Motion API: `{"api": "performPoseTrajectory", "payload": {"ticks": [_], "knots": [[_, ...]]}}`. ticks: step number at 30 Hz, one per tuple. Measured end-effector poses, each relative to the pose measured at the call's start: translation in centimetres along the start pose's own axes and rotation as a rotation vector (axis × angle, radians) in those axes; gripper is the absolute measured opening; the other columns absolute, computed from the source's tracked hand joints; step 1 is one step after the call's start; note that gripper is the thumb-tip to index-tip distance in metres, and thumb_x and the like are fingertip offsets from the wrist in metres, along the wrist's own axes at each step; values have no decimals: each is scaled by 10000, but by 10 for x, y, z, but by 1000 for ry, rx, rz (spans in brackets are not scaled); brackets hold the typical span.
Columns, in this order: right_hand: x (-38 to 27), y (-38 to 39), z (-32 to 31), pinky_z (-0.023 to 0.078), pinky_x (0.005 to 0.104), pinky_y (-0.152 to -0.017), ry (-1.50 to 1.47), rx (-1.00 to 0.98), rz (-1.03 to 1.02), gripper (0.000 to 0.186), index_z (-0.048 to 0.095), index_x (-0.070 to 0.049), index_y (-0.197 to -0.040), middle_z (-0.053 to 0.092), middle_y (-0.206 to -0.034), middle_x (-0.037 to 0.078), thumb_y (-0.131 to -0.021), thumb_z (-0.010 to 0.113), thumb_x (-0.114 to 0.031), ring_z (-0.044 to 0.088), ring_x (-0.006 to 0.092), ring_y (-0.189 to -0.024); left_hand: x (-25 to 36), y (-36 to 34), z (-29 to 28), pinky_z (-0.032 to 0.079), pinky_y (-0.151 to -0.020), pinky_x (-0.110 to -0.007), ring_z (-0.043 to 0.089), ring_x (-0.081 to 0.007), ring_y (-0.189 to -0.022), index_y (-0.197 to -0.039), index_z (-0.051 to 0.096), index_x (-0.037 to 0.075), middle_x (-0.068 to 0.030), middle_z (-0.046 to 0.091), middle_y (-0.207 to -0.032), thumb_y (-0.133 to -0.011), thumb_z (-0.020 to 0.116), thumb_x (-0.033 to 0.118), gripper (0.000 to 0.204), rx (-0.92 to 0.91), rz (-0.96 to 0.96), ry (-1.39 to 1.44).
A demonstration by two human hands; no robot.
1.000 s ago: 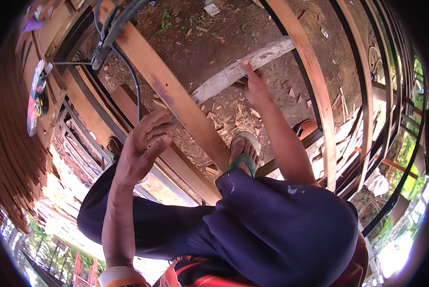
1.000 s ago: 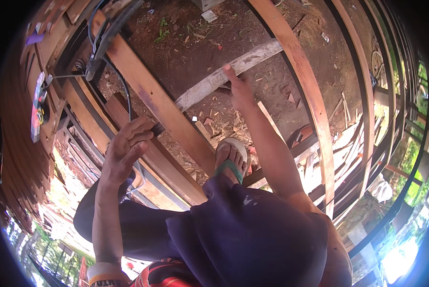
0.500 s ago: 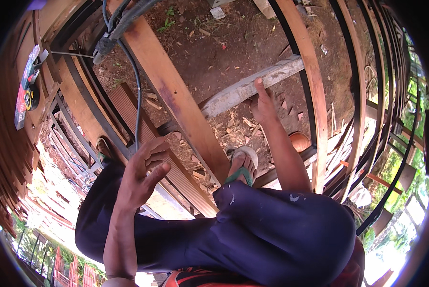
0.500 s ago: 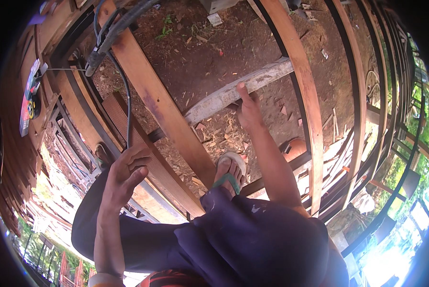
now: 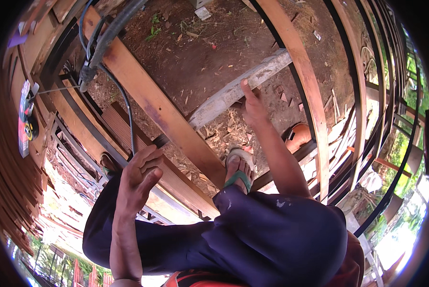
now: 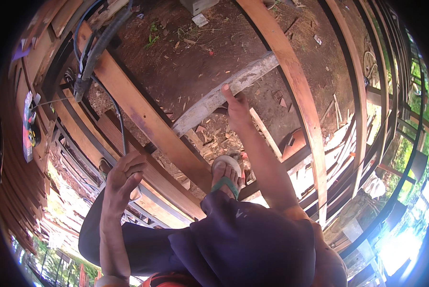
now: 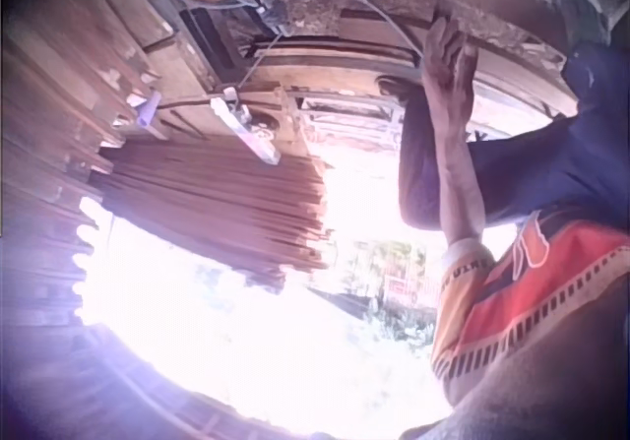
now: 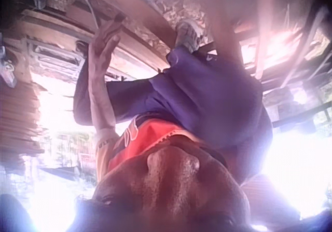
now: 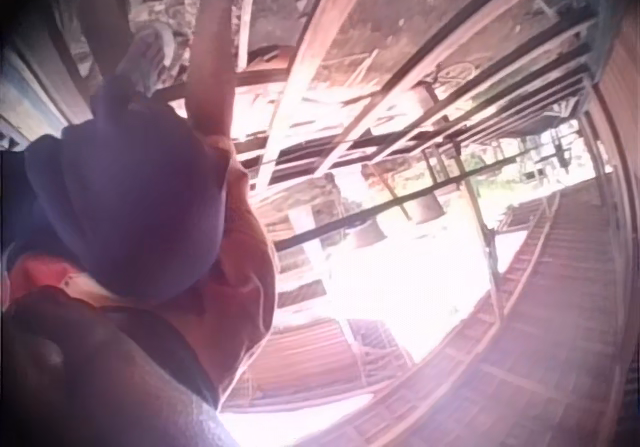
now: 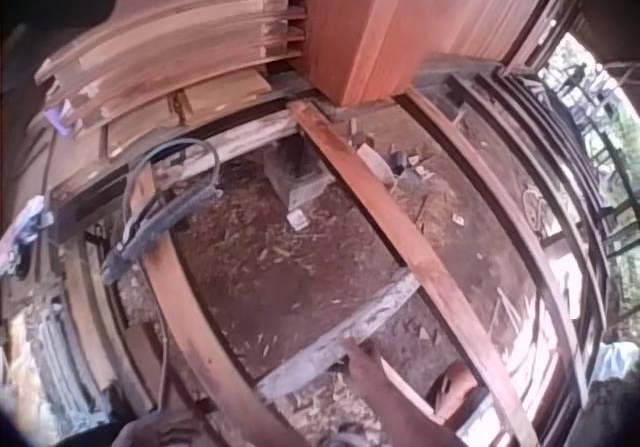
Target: The person welds metal frame components using a handheld welding torch, producing visible sparks. They reposition the torch and frame pieces multiple times to complete welds at different joints.
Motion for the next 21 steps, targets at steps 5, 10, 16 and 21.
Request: {"api": "performPoseTrajectory", "payload": {"ticks": [5, 10, 16, 21], "knots": [[-4, 1, 7, 659, 433, -803, -30, 25, -36, 666, 496, 10, -1348, 630, -1220, 135, -936, 767, -438, 687, 239, -1065, 5, -3, 6, 459, -1095, -391, 595, -299, -1274, -1481, 419, -112, -261, 594, -1381, -899, 799, 453, 896, -39, 21, -37], [-8, 3, 10, 663, 425, -740, -21, 2, -48, 651, 511, 11, -1308, 650, -1168, 142, -927, 774, -446, 716, 240, -980, 0, -7, 11, 455, -1103, -397, 592, -306, -1288, -1487, 418, -105, -262, 596, -1385, -895, 800, 486, 920, -73, 35, -86], [-8, 3, 9, 662, 388, -707, -26, 43, -30, 622, 552, 42, -1298, 653, -1161, 142, -935, 777, -411, 703, 217, -973, 0, -8, 14, 481, -1073, -383, 617, -286, -1229, -1475, 431, -105, -255, 598, -1371, -928, 784, 360, 801, -61, 57, -75], [-5, 2, 7, 663, 390, -709, -11, 24, -18, 678, 531, 61, -1316, 648, -1186, 148, -935, 768, -447, 695, 229, -1021, 7, -12, 17, 476, -1077, -390, 615, -288, -1234, -1474, 446, -81, -248, 601, -1367, -944, 767, 336, 747, -65, 76, -97]]}}
Point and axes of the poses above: each hand's wrist, its own y-axis away from the middle knuckle, its own z-axis out of the palm, x = y × z, the point moved 3 cm from there along -y, towards the middle knuckle
